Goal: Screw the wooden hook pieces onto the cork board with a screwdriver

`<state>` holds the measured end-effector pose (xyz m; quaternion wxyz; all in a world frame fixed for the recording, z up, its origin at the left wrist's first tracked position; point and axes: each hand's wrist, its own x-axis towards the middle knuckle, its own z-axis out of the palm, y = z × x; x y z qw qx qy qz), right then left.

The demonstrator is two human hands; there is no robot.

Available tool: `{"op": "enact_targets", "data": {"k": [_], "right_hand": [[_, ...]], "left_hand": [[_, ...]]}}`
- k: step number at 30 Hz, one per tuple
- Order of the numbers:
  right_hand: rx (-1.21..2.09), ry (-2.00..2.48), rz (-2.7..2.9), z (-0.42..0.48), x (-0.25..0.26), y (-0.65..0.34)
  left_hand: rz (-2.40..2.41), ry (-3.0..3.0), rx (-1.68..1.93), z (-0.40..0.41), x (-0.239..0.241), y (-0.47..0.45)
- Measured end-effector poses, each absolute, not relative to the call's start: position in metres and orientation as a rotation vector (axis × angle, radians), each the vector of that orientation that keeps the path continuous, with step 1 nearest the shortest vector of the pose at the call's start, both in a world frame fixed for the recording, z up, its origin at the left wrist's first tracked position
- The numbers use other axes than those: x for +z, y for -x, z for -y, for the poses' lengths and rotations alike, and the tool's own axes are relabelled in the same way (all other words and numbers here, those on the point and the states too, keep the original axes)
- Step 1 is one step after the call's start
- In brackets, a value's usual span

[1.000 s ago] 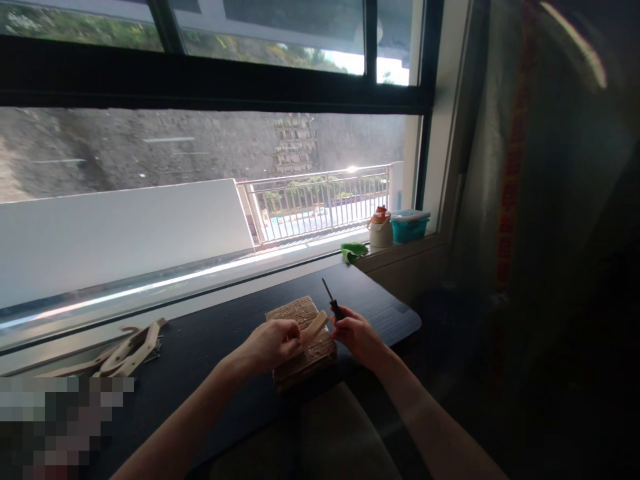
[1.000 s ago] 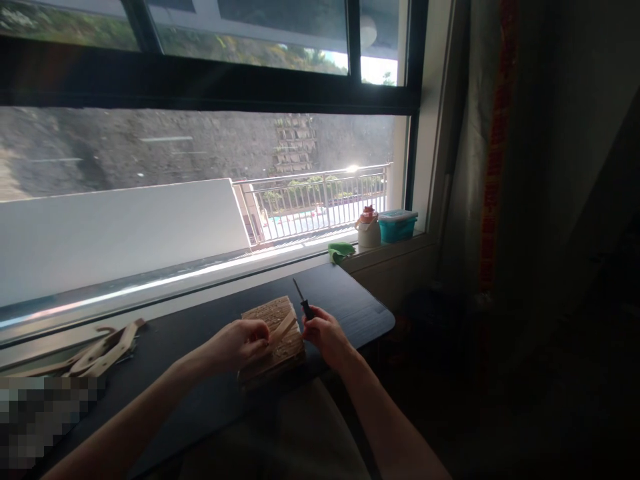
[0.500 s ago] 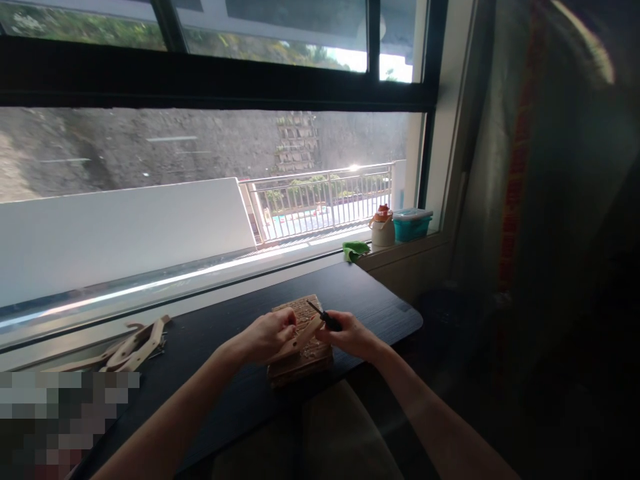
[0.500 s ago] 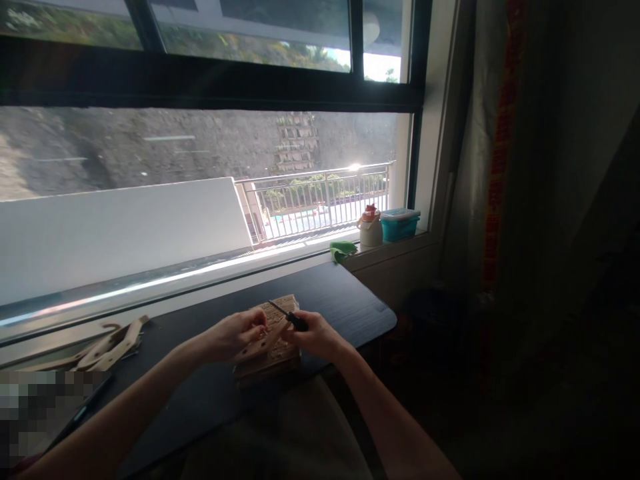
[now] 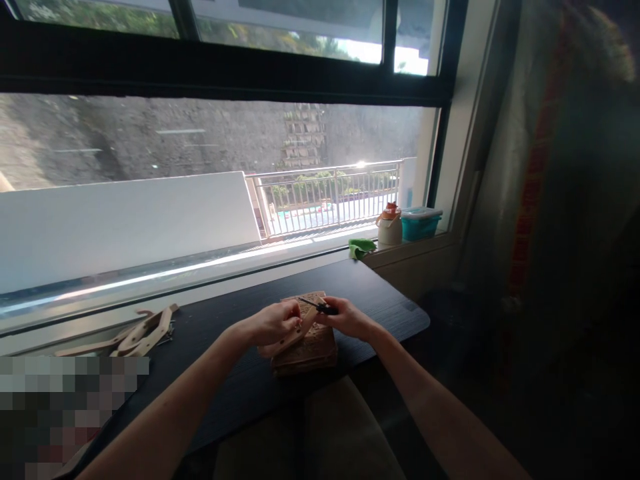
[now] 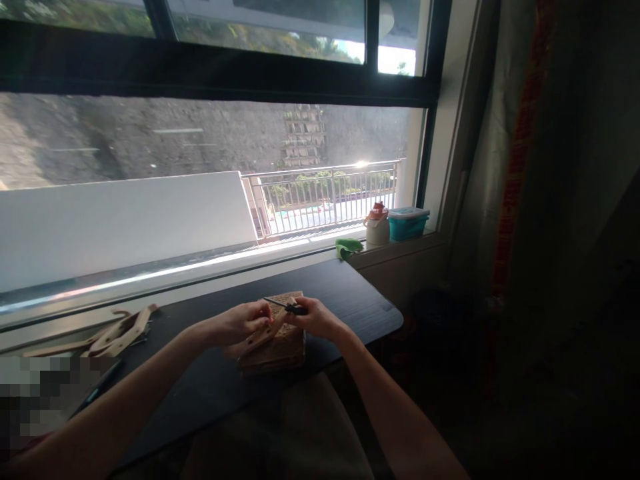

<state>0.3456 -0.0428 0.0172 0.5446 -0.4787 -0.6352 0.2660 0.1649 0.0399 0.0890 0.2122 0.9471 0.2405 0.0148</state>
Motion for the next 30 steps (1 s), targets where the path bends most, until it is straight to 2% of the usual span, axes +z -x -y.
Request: {"op": "enact_targets", "data": {"k": [20, 30], "right_hand": [[0.531, 1.344, 1.397, 0.089, 0.011, -0.321], [0.428, 1.397, 1.482, 0.086, 0.014, -0.325]], "left_hand": [[-0.698, -2.678, 0.032, -0.034, 0.091, -0.164], [-0.611, -2.922, 0.180, -0.018, 0.087, -0.156]]}}
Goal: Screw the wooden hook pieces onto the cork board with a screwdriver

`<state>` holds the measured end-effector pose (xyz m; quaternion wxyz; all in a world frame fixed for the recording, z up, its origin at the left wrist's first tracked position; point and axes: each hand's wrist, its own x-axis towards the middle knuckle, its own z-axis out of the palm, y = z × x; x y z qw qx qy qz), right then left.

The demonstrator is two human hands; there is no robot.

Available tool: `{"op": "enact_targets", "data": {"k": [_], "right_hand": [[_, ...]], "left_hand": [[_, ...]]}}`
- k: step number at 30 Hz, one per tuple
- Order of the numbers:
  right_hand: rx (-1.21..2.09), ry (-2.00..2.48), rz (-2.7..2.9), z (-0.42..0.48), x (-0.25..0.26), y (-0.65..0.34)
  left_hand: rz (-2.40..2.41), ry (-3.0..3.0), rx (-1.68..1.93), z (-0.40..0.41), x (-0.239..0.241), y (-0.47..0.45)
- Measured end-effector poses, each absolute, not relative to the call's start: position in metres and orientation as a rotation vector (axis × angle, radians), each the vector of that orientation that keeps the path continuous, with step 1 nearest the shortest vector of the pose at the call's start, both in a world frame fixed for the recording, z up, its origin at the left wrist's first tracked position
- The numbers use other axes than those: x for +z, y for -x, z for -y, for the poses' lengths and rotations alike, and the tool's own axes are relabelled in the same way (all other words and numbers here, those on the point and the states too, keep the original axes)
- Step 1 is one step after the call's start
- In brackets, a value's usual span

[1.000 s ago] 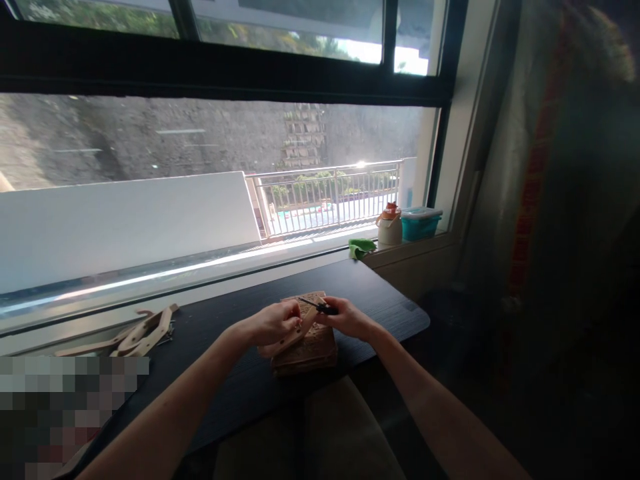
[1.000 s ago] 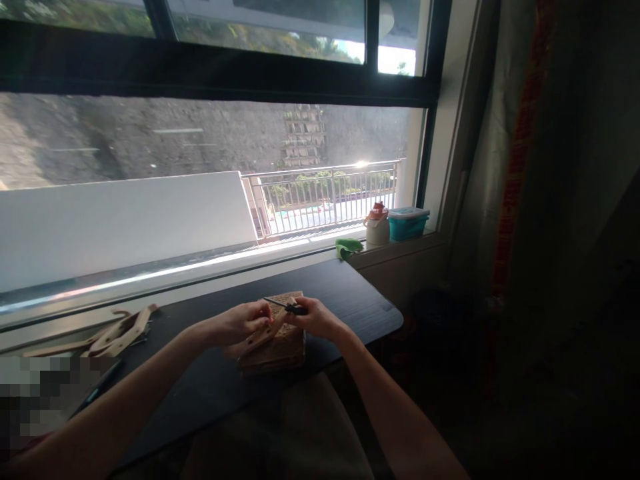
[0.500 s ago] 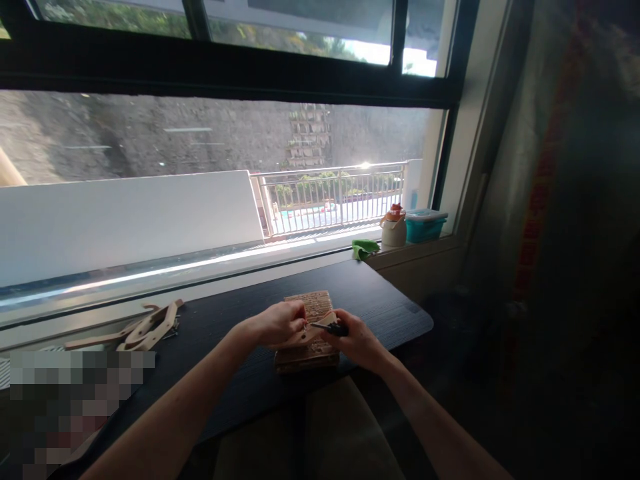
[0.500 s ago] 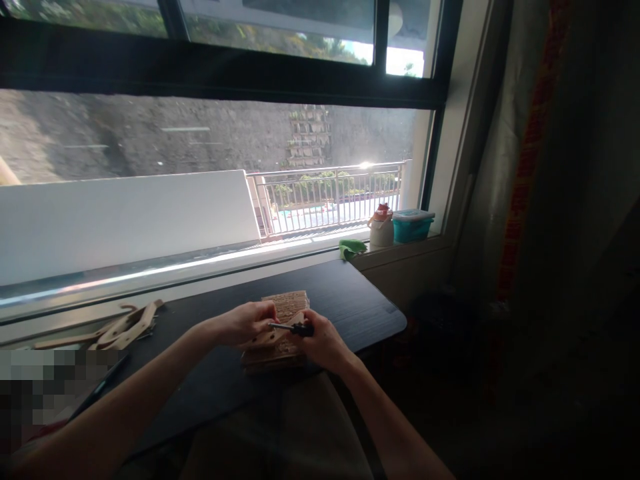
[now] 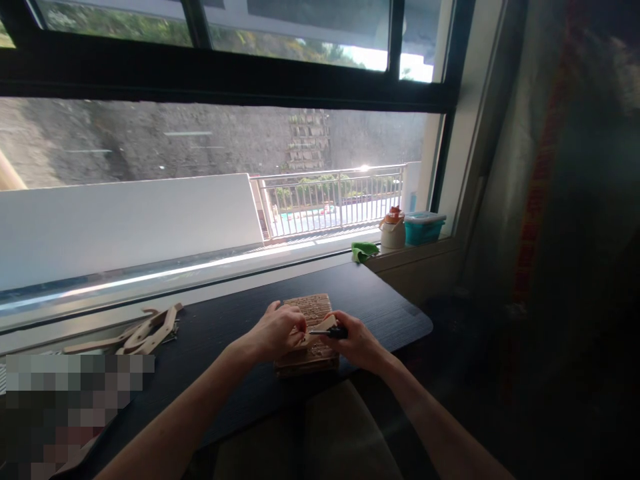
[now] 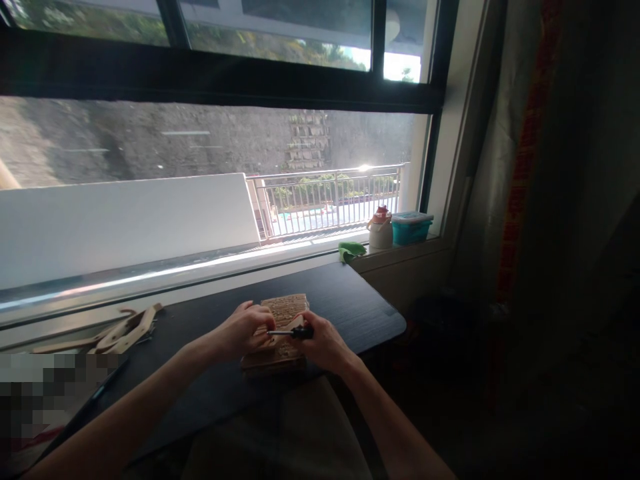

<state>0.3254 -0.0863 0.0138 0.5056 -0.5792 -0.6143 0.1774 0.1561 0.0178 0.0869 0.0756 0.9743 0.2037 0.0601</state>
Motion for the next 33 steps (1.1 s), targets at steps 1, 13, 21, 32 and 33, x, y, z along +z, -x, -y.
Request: {"op": "enact_targets", "data": {"k": [1, 13, 21, 32, 33], "right_hand": [[0.429, 1.401, 1.481, 0.086, 0.014, -0.325], [0.472, 1.413, 1.490, 0.087, 0.013, -0.325], [0.823, 1.431, 1.522, 0.107, 0.043, -0.338], [0.131, 1.597, 1.975, 0.104, 0.128, -0.343], [0.119, 1.589, 1.990, 0.100, 0.130, -0.341]], "left_hand": [[-0.603, -2.944, 0.194, -0.016, 0.086, -0.156], [-0.579, -3.082, 0.299, -0.007, 0.076, -0.155], [-0.616, -3.051, 0.287, -0.007, 0.078, -0.156], [-0.715, -2.983, 0.258, -0.006, 0.078, -0.159], [-0.720, -2.983, 0.263, -0.006, 0.078, -0.159]]}}
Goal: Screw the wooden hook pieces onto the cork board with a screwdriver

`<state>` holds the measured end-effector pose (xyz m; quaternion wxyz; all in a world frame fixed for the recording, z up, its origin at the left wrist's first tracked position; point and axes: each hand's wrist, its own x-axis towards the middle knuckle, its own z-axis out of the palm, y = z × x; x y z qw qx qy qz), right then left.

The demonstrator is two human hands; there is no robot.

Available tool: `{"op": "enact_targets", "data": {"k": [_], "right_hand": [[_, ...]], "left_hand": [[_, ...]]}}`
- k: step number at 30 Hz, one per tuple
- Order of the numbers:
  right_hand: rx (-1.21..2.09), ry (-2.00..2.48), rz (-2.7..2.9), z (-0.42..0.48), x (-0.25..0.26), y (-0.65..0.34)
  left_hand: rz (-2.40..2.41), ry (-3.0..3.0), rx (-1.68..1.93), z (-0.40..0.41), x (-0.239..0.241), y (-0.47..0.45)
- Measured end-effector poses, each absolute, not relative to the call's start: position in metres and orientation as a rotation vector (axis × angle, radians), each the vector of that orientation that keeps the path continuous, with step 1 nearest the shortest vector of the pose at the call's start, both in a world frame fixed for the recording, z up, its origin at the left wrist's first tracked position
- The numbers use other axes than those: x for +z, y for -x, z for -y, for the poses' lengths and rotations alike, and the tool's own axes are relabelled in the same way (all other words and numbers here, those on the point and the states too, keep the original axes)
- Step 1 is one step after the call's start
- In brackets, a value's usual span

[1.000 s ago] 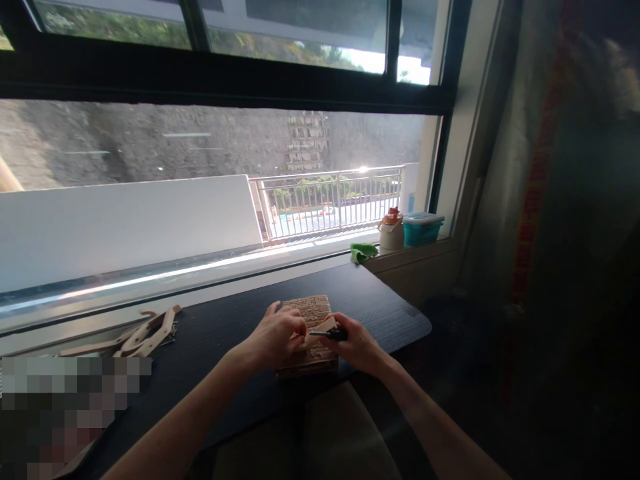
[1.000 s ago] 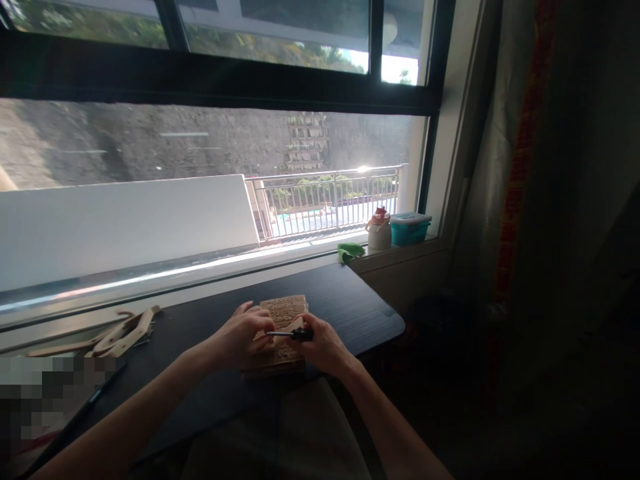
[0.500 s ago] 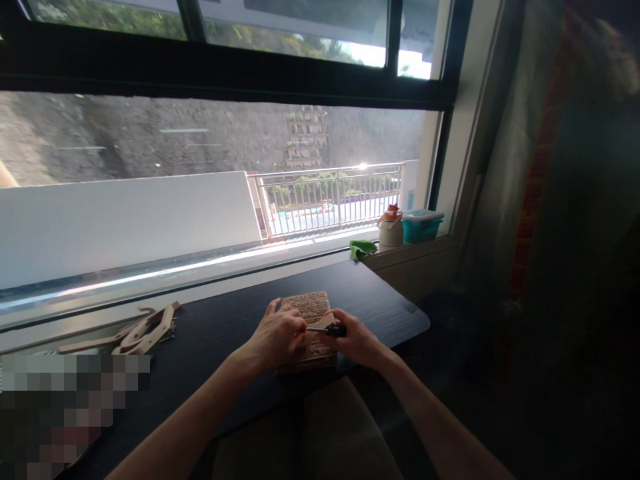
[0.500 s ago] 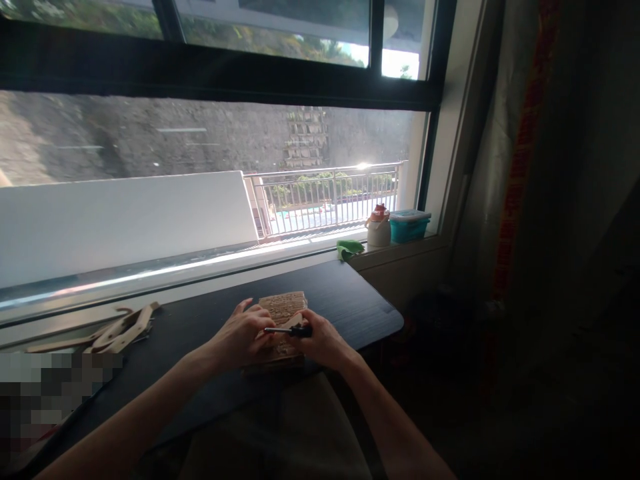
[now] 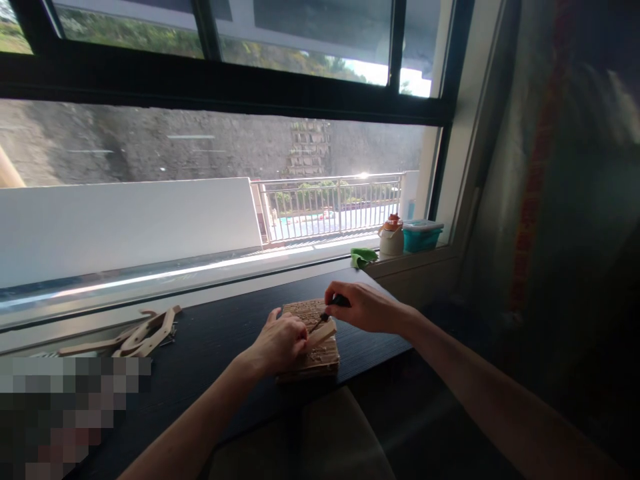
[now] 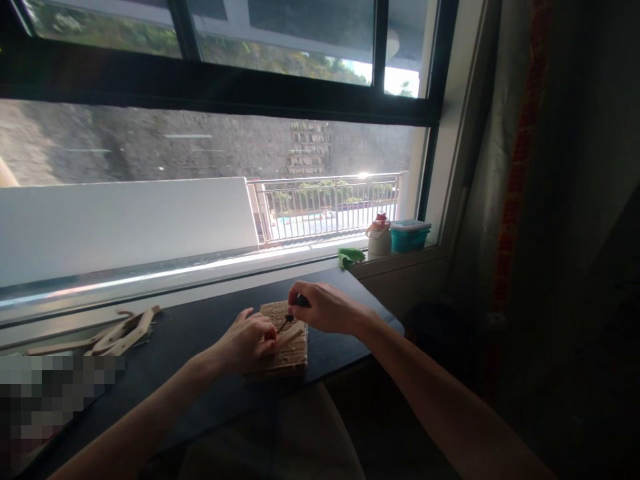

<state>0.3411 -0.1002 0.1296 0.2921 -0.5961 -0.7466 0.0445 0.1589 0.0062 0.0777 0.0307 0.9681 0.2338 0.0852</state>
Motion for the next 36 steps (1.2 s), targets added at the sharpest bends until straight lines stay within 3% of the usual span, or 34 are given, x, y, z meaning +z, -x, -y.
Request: {"op": "enact_targets", "data": {"k": [36], "right_hand": [[0.135, 1.518, 2.260, 0.077, 0.143, -0.325]], "left_hand": [[-0.748, -2.832, 0.275, -0.015, 0.076, -0.151]]}}
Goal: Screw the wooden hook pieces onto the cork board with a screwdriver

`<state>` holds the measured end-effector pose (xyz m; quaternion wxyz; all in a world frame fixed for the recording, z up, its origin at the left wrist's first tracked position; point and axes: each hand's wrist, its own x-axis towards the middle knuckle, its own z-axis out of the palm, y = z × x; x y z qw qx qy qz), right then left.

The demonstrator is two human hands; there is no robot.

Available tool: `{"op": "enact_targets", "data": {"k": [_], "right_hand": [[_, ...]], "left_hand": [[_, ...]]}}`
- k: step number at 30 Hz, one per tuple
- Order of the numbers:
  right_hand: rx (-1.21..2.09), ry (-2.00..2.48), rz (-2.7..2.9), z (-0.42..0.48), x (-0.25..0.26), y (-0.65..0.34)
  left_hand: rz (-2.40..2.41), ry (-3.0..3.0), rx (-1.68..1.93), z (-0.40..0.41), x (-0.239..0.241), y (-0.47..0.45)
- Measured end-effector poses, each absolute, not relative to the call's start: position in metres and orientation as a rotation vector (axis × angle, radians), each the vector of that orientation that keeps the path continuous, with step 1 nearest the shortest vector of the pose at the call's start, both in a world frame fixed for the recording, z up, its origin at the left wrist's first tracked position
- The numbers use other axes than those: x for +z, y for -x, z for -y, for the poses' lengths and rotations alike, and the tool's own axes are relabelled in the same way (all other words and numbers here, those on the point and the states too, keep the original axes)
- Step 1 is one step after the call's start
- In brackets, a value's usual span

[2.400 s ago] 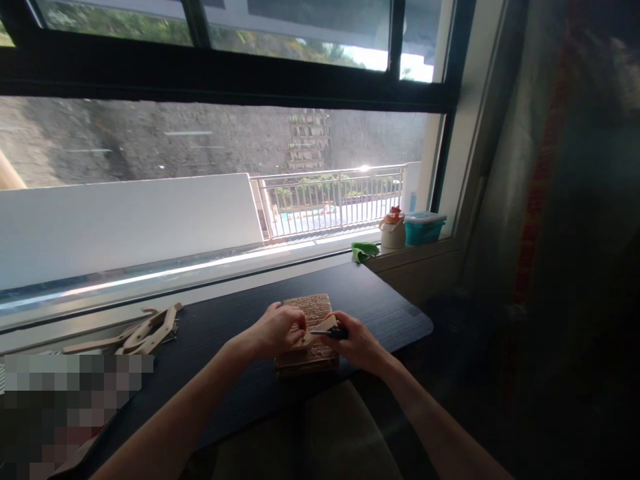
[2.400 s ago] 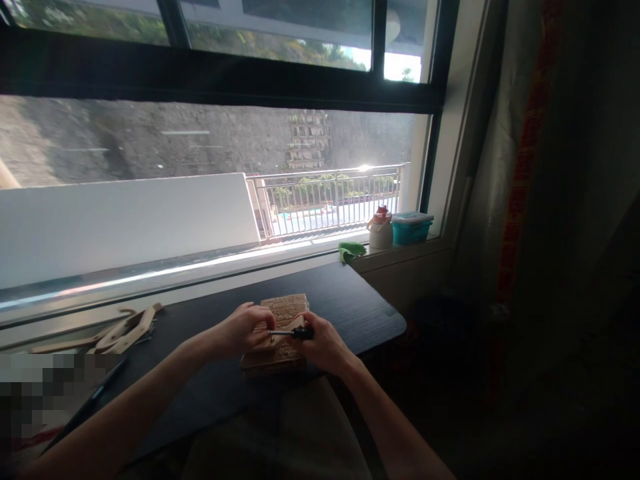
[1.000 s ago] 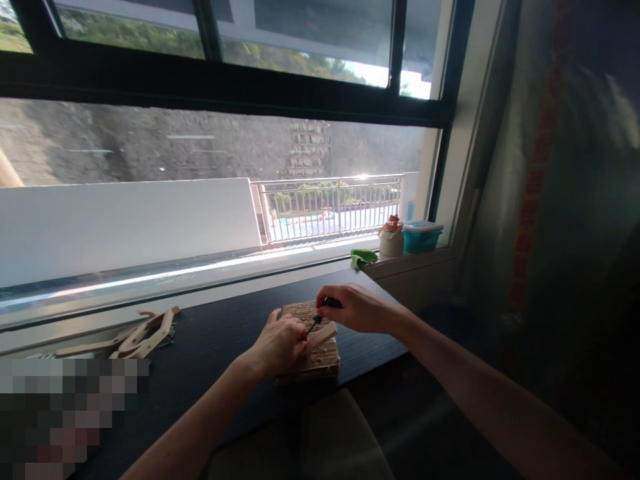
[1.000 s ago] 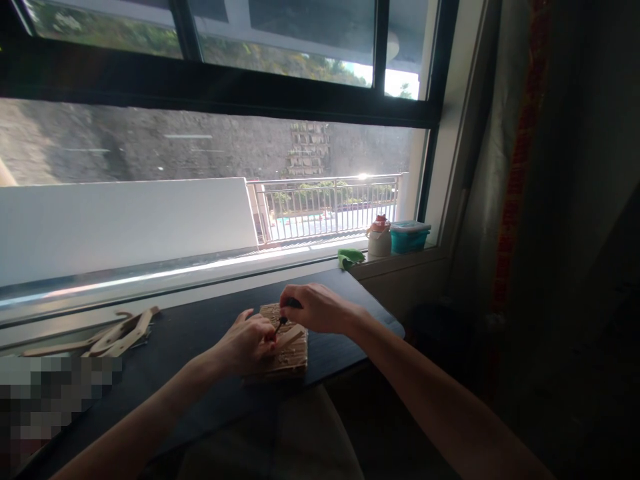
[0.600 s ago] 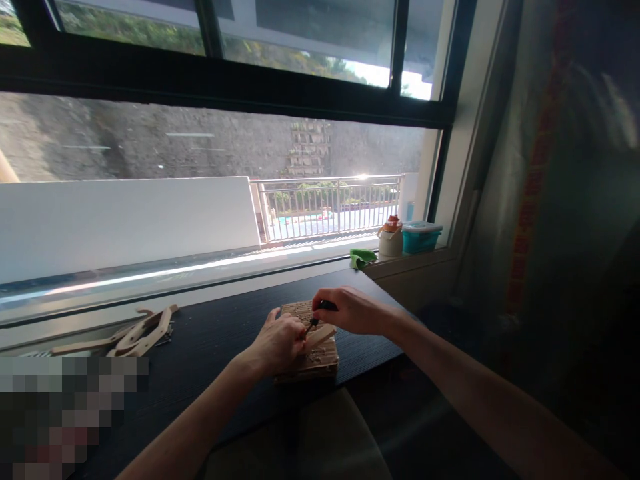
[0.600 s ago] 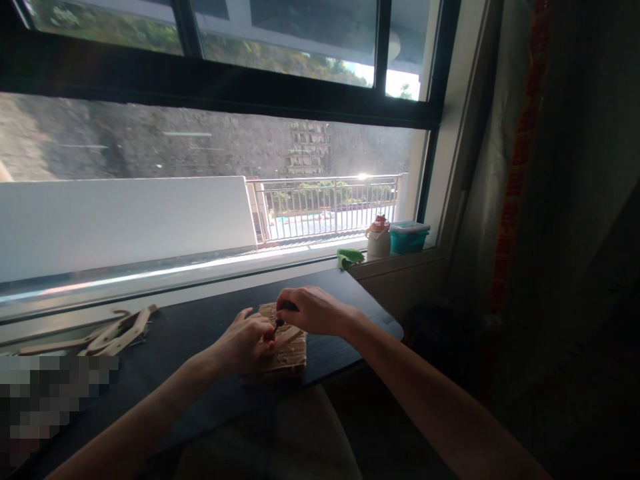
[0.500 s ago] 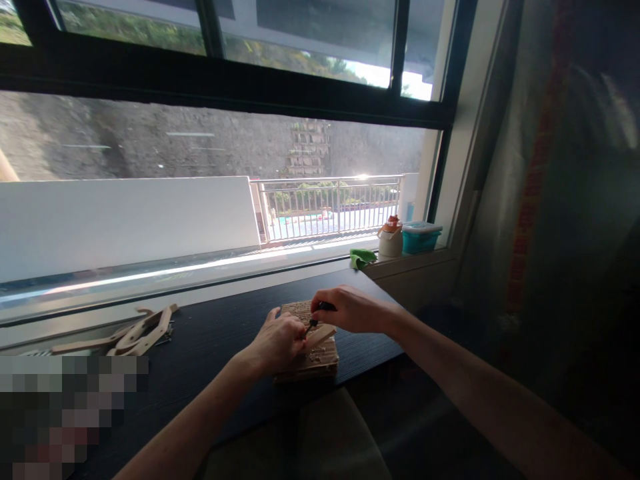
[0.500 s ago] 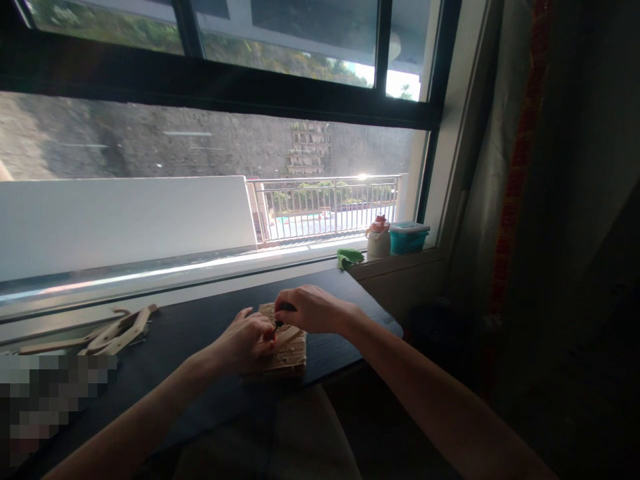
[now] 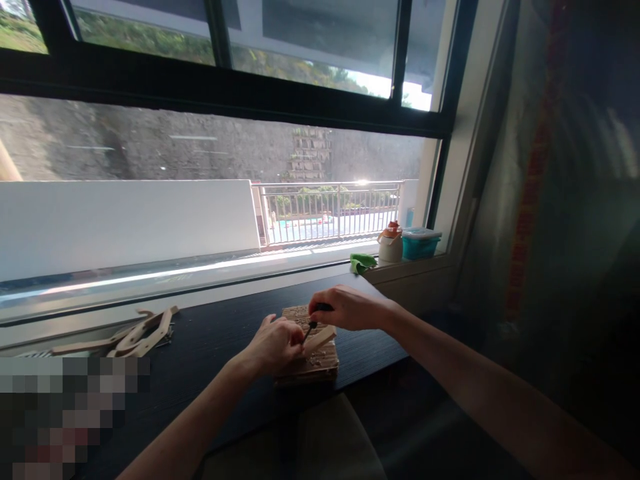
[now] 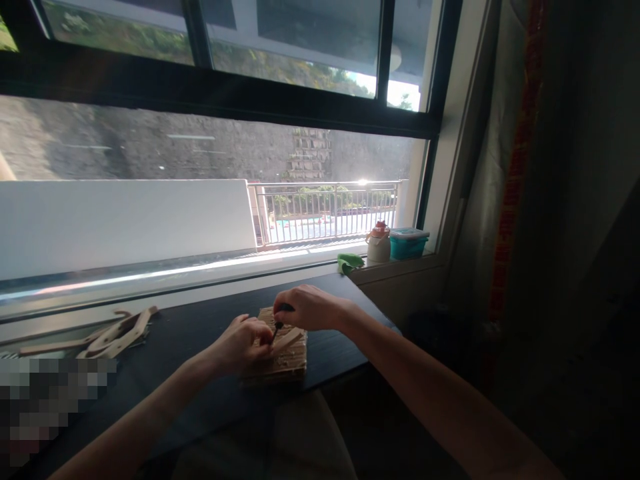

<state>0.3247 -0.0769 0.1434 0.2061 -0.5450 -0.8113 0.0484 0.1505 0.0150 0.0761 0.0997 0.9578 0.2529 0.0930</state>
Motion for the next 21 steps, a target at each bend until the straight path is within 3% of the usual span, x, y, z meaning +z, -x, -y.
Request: {"op": "enact_targets", "data": {"k": [21], "right_hand": [[0.144, 1.458, 2.463, 0.063, 0.159, -0.313]], "left_hand": [[-0.746, -2.840, 0.281, -0.018, 0.073, -0.151]]}}
